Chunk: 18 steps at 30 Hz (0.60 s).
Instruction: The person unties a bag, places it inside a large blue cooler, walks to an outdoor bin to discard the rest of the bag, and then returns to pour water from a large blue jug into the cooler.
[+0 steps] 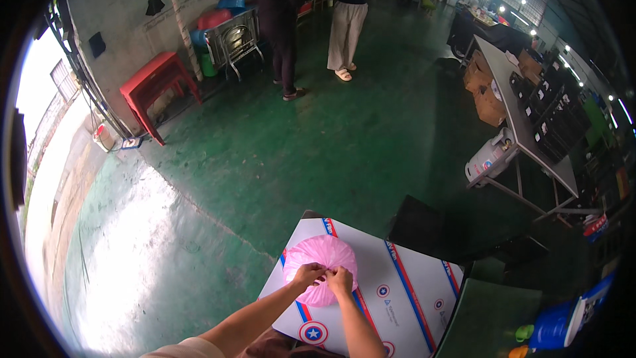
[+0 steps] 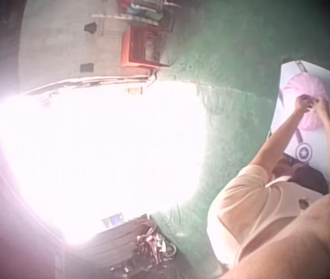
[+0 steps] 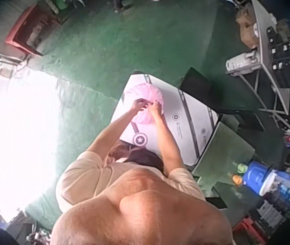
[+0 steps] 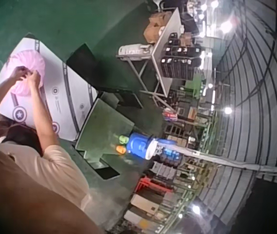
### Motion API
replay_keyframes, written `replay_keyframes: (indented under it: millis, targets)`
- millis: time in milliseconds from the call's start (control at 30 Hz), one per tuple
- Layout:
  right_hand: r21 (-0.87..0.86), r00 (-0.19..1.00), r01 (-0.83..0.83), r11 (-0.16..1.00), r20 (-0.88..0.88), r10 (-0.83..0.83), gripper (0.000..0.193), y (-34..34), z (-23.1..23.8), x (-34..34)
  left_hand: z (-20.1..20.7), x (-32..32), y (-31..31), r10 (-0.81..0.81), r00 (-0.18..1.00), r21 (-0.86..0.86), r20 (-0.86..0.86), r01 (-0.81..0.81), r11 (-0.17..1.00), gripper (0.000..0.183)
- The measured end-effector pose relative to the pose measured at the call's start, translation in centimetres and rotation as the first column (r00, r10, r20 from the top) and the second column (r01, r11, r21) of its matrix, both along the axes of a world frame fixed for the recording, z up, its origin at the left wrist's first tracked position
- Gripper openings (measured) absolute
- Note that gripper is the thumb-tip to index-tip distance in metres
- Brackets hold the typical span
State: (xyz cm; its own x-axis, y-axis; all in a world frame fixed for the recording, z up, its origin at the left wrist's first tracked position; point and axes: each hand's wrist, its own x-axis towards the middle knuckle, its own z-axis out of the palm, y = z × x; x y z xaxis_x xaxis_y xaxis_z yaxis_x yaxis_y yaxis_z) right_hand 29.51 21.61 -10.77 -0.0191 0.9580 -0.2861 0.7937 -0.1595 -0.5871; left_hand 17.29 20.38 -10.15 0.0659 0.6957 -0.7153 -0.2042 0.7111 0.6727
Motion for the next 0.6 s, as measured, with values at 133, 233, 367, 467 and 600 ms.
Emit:
replay_keyframes:
  millis: [133, 233, 367, 467, 600]
  targets:
    - [-0.303, 0.841, 0.138, 0.943, -0.467, -0.273, 0.016, -0.5, 1.6, 0.8, 1.2, 0.2, 0.4, -0.110, 0.805, 0.284, -0.583, 0.329, 0.901, 0.015]
    - [-0.532, 0.569, 0.116, 0.838, -0.656, -0.495, 0.010, -1.1, 0.8, 1.1, 1.0, -0.5, 0.6, -0.098, 0.632, 0.368, -0.769, 0.562, 0.741, 0.014]
    - [-0.600, 0.457, 0.093, 0.795, -0.684, -0.569, 0.009, -0.9, 0.7, 1.2, 1.6, -1.4, 1.1, -0.148, 0.460, 0.355, -0.876, 0.821, 0.447, 0.012]
    - [-0.628, 0.414, -0.028, 0.778, -0.716, -0.562, 0.013, -0.5, -0.4, 1.9, 1.0, -1.5, 1.9, -0.021, 0.351, 0.342, -0.936, 0.924, 0.173, 0.010]
    - [-0.688, 0.297, -0.145, 0.711, -0.715, -0.632, 0.017, -0.2, -1.2, 2.4, 1.9, -1.2, 2.7, 0.023, 0.047, 0.045, -0.999, 0.995, -0.084, 0.011]
